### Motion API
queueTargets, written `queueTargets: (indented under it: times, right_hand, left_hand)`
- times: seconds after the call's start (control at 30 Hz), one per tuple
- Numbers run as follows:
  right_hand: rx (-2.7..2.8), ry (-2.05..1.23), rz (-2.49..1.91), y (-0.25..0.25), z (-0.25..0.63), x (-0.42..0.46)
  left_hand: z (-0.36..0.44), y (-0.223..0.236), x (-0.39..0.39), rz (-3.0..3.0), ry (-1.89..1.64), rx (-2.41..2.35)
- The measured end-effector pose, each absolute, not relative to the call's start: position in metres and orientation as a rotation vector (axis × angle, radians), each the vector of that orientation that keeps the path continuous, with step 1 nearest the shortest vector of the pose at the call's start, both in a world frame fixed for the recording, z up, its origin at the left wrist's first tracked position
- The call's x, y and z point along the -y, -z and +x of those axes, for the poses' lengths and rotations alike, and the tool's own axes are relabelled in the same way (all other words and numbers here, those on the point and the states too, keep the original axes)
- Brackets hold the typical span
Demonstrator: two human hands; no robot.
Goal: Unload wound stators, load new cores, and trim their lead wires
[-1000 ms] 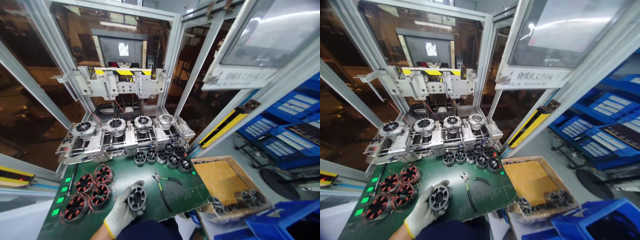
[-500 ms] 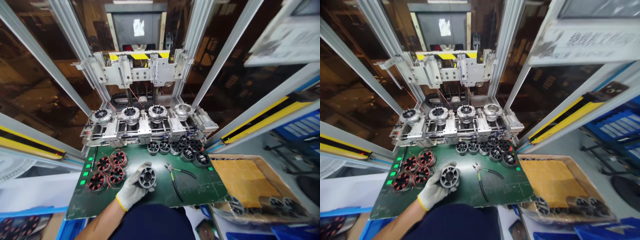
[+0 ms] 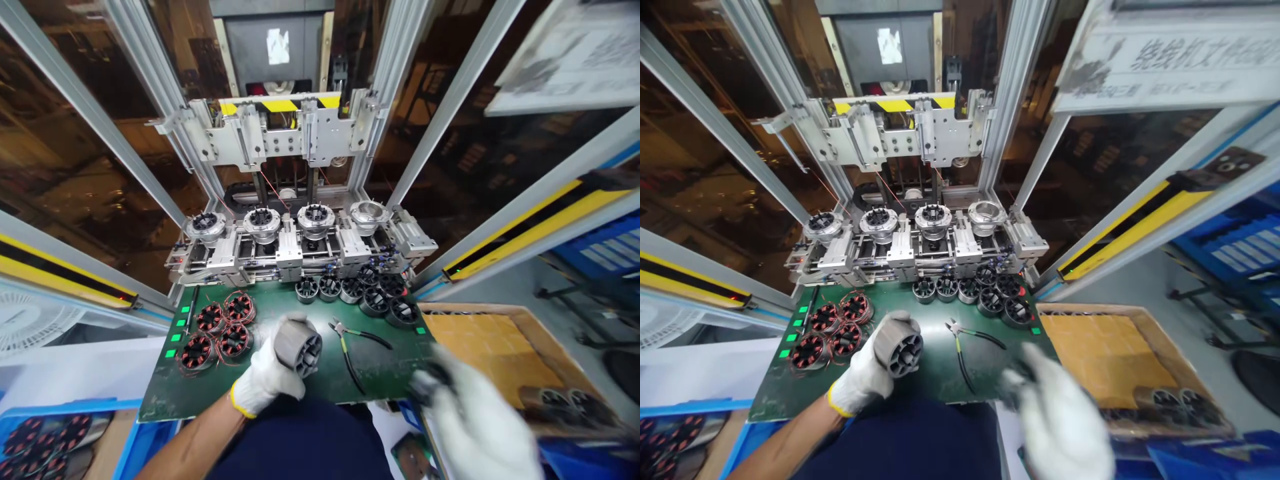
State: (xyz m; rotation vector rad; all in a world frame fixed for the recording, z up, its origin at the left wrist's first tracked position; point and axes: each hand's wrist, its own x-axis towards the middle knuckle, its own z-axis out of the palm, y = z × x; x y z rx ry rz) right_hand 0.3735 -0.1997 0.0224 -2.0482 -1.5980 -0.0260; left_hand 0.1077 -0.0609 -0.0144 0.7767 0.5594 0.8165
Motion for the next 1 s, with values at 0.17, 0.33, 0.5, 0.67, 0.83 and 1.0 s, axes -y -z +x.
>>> queueTargets:
  times: [0.17, 0.33, 0.5, 0.67, 0.83, 1.0]
  right_hand:
    - [1.911, 0.189, -1.436, -0.013, 0.289, 0.145]
    - [1.953, 0.212, -1.343, -0.013, 0.269, 0.129]
    - [2.037, 0.212, -1.293, -0.015, 0.277, 0.124]
    - [2.048, 0.201, -1.319, -0.014, 0.276, 0.123]
    - [1.924, 0.241, -1.504, -0.008, 0.267, 0.124]
    - [1.856, 0.135, -1.431, 0.002, 0.252, 0.117]
  left_hand:
    - [0.101, 0.007, 0.073, 1.015, -0.868, -0.668]
    - [0.088, 0.006, 0.079, 1.038, -0.848, -0.823]
    - [0.087, 0.003, 0.083, 1.06, -0.844, -0.917]
    - [0.091, -0.006, 0.083, 0.999, -0.834, -0.961]
    - [0.096, -0.014, 0.078, 1.068, -0.716, -1.085]
    - [0.108, -0.009, 0.077, 1.156, -0.738, -1.101]
